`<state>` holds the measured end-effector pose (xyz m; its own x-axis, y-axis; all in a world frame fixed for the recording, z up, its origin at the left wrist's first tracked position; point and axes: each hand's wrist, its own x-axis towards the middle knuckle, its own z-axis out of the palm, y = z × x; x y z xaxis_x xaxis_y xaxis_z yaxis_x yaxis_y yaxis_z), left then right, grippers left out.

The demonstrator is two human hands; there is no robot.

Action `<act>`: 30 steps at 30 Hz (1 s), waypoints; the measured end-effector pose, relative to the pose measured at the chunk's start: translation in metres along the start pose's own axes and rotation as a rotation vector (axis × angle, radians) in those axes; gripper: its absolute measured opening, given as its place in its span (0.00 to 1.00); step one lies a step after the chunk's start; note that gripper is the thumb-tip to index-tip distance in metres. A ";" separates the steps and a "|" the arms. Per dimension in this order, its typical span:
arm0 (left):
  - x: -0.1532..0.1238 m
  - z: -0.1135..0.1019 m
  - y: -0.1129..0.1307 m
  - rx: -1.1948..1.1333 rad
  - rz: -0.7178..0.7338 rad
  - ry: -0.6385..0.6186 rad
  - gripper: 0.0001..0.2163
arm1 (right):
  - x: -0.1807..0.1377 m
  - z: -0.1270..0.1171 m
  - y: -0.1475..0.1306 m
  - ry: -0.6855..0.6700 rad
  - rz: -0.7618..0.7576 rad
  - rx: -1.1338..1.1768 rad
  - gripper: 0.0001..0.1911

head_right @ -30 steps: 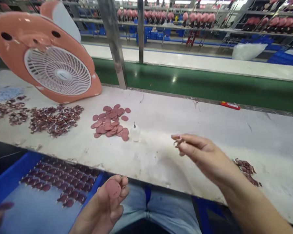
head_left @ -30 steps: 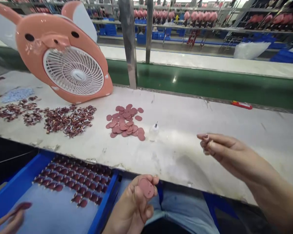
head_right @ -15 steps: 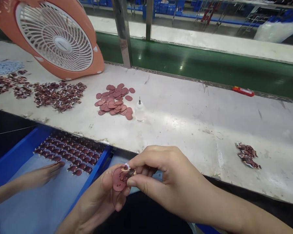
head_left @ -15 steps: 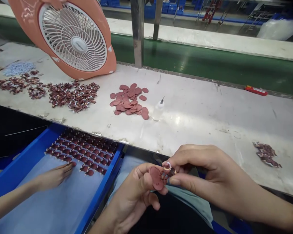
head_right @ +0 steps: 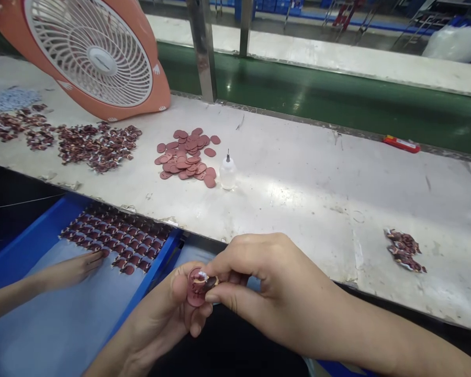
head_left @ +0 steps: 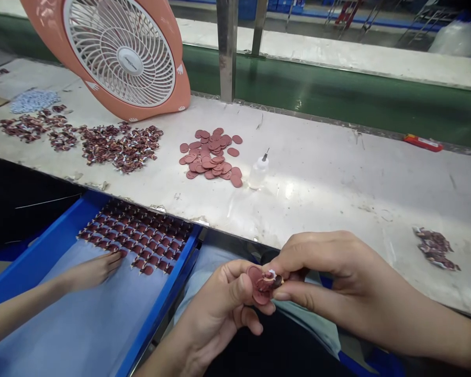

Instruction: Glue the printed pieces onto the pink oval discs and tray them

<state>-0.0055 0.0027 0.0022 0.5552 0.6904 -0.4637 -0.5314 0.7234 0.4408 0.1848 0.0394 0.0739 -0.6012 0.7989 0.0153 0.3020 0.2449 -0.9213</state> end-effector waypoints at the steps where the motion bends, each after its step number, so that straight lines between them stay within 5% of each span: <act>1: 0.000 0.000 -0.001 0.000 -0.006 0.012 0.17 | 0.000 0.000 0.000 -0.009 -0.008 -0.019 0.09; 30: -0.002 0.000 -0.005 -0.031 -0.024 0.097 0.20 | 0.005 -0.001 -0.010 -0.117 -0.049 -0.182 0.11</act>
<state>-0.0037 -0.0024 0.0004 0.5045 0.6682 -0.5468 -0.5391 0.7385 0.4050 0.1798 0.0416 0.0839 -0.6969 0.7172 0.0031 0.3924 0.3850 -0.8354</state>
